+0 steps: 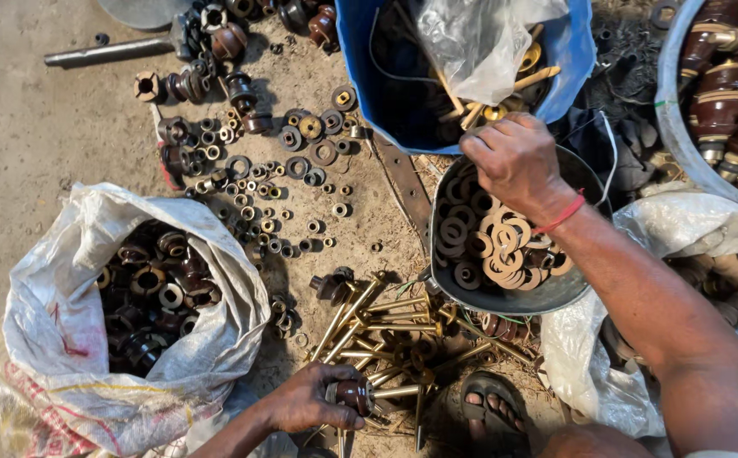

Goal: The person sits on the ground among piles of brass bolts, washers and brown insulator fittings. They pick up bolts, fit washers and insulator components onto them, and place finished assemblies and sorted parts into bags and a blue tub.

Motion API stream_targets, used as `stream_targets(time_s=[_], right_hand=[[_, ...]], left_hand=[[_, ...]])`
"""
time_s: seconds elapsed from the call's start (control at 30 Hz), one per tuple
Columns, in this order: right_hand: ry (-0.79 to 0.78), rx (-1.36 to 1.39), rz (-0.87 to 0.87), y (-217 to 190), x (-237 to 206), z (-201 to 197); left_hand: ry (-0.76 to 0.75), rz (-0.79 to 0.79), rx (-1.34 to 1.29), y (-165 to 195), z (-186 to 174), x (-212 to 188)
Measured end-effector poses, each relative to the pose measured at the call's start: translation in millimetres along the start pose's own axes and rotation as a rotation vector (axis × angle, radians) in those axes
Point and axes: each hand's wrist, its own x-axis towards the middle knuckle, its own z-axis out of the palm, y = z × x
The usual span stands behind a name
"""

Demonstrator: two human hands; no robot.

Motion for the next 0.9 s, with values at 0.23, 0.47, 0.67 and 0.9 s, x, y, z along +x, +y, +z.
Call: stream_targets(time_s=[0.23,0.47,0.67,0.9], right_hand=[[-0.226,-0.097,-0.197,3.1,13.6,12.6],[-0.187,0.025,-0.176,-44.9,102.6,43.1],[-0.327,0.088,0.010,-155.6,66.9,72.0],[-0.304,0.179,-0.195,-165.5,8.1,29.1]], left_hand=[[0.076,0.108,-0.050,-15.2,-2.4,-37.8],[0.191,0.114,0.020,-36.8,-1.9,-73.0],[0.263,0.068,-0.092,-89.2,3.4,-93.4],[0.412,0.146,-0.457,-140.7,40.7,-73.7]])
